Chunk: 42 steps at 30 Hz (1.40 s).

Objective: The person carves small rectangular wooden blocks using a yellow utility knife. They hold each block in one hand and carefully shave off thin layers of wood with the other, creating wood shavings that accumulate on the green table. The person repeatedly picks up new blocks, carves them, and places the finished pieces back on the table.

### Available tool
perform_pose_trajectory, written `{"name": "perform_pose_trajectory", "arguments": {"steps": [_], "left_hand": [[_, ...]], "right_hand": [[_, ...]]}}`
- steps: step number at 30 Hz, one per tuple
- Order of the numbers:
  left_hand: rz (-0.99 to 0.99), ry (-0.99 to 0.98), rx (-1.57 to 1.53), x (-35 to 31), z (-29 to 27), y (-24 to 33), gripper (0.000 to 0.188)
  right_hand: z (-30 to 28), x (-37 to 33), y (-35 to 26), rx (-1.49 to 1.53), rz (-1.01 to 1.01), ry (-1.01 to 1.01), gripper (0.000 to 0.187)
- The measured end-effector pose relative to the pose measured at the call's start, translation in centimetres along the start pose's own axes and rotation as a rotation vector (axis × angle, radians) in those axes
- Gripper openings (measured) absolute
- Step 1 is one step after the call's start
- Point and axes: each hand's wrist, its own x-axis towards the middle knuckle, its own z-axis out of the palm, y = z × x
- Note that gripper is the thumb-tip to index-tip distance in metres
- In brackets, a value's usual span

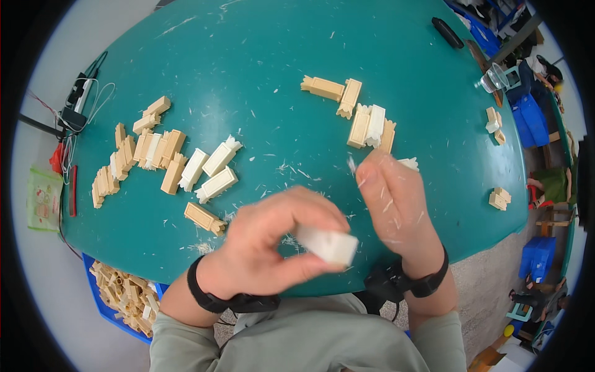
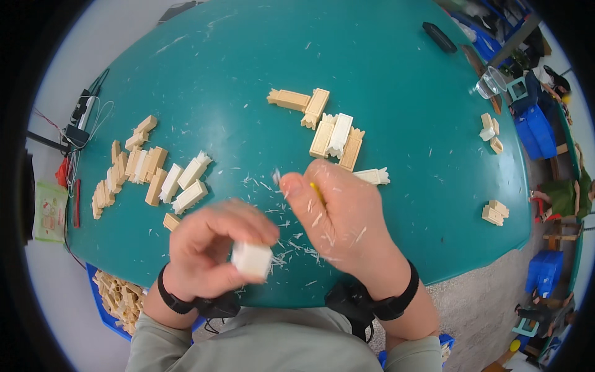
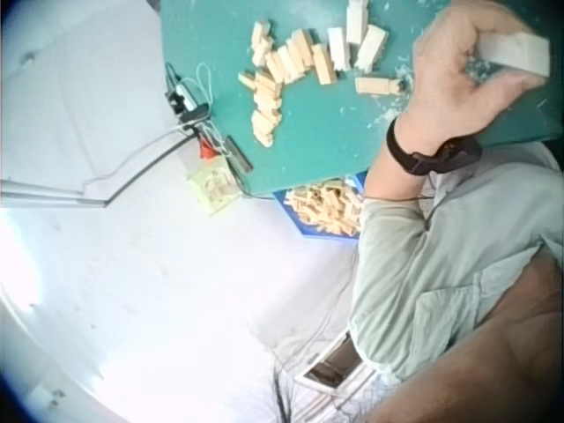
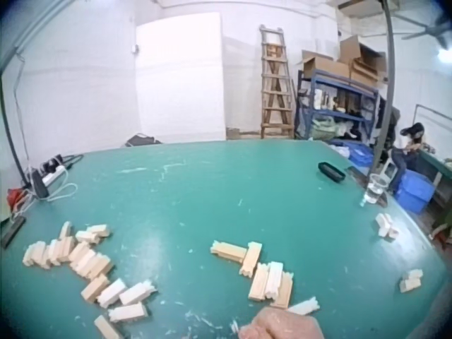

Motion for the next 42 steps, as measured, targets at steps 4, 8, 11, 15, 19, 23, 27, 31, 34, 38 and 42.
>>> {"name": "perform_pose_trajectory", "arguments": {"steps": [4,8,11,15,19,23,27,31,34,38,42], "left_hand": [[0.012,0.079,0.077,0.3,-0.7,0.0,0.038],[0.014,0.197,-0.013,0.4,-0.4,-0.3,0.040],[0.023,0.219,0.042,0.2,-0.6,-0.9,0.042],[0.051,0.082,0.307,0.6,-1.8,-0.6,0.040],[-0.050,0.076,0.304,0.6,-1.6,0.0,0.039],[-0.027,0.145,-0.025,0.2,-0.8,-0.7,0.037],[-0.024,0.111,-0.022,0.2,-0.8,-0.7,0.035],[-0.016,0.082,-0.006,0.1,-0.9,-0.7,0.034],[-0.086,0.072,-0.039,0.0,-0.6,-0.3,0.036],[-0.101,0.044,-0.131,-0.1,-0.6,-0.1,0.034],[-0.086,0.027,-0.177,-0.1,-0.7,-0.1,0.036]], "right_hand": [[0.1,0.1,-0.1,0.051,0.002,-0.084,0.036],[0.0,0.0,-0.4,0.087,0.029,-0.129,0.033],[0.1,-0.2,-0.4,0.138,-0.038,-0.148,0.031],[0.1,-0.4,-0.3,0.080,-0.179,-0.156,0.030],[-0.1,-0.2,-0.3,0.018,-0.237,-0.152,0.031],[0.1,-0.3,-0.2,-0.003,-0.274,-0.142,0.033],[0.2,-0.2,-0.2,-0.034,-0.287,-0.147,0.034],[0.1,0.0,0.1,-0.107,-0.335,-0.126,0.035],[-0.2,0.1,0.1,-0.187,-0.338,-0.100,0.035],[-0.3,0.3,0.4,-0.270,-0.270,-0.010,0.034],[-0.3,0.0,-0.1,-0.042,-0.074,0.010,0.032]]}}
